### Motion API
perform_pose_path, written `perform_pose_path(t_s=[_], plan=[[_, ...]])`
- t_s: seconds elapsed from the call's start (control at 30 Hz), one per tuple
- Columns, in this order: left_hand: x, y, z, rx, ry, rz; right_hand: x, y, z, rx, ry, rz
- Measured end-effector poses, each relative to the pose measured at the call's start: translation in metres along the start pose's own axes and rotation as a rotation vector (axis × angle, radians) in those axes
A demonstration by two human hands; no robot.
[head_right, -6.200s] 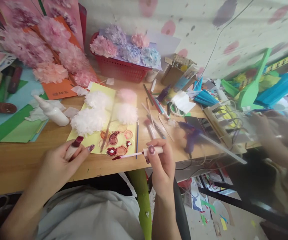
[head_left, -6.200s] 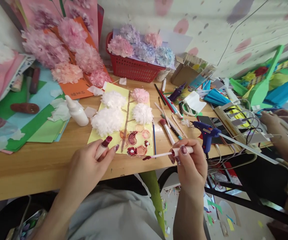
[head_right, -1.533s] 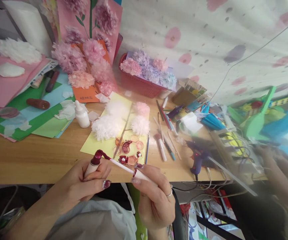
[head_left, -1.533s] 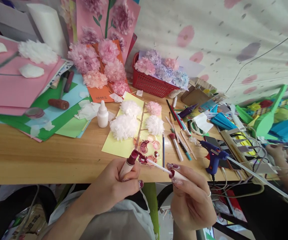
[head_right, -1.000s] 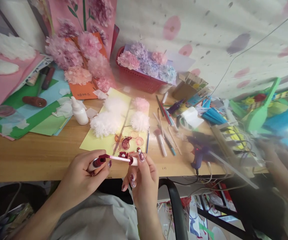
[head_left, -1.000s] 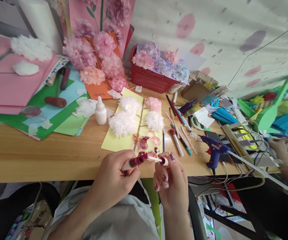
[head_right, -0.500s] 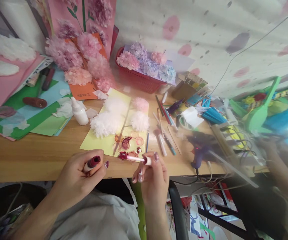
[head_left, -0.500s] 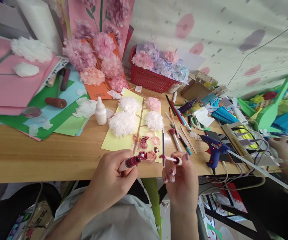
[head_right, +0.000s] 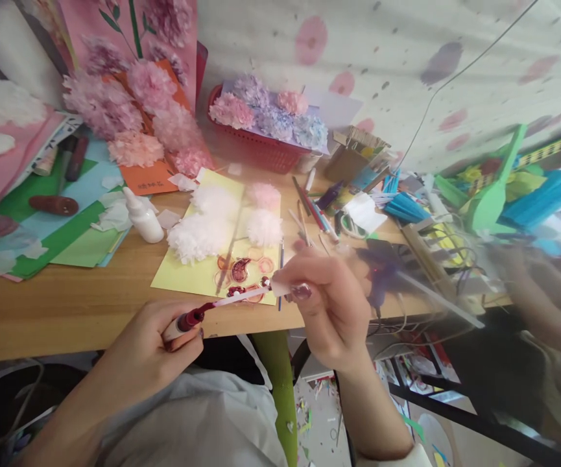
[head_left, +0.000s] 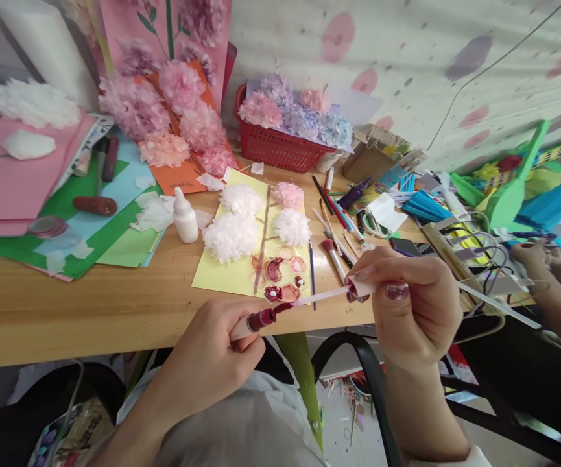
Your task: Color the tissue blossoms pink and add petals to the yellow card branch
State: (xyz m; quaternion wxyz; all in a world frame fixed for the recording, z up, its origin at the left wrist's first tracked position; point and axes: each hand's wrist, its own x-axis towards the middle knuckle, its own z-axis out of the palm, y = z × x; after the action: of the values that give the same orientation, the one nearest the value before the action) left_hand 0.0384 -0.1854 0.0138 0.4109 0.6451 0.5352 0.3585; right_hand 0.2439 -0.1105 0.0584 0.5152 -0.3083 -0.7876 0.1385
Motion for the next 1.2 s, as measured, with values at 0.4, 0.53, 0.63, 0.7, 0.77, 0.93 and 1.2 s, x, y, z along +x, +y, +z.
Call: perform_pose_path(t_s=[0.4, 0.53, 0.63, 0.7, 0.77, 0.93, 1.2], plan=[[0.001, 0.000, -0.002, 0.019, -0.023, -0.009, 0.010, -0.002, -0.005, 0.093, -0.209, -0.142], [0.002, -0.001, -0.002, 0.067, 0.016, -0.003, 0.018, -0.006, -0.013, 0.054, -0.320, -0.182], [0.003, -0.001, -0.002, 0.122, 0.089, -0.026, 0.025, -0.011, -0.017, -0.006, -0.386, -0.205], [0.004, -0.001, -0.002, 0.205, 0.101, -0.038, 0.029, -0.012, -0.019, -0.045, -0.421, -0.210], [0.004, -0.002, -0.003, 0.311, 0.103, -0.021, 0.031, -0.013, -0.021, -0.087, -0.449, -0.209], [0.004, -0.006, -0.003, 0.578, 0.219, 0.161, 0.036, -0.012, -0.024, -0.147, -0.510, -0.156], [0.005, -0.006, -0.001, 0.663, 0.286, 0.224, 0.035, -0.013, -0.021, -0.030, -0.516, 0.227]])
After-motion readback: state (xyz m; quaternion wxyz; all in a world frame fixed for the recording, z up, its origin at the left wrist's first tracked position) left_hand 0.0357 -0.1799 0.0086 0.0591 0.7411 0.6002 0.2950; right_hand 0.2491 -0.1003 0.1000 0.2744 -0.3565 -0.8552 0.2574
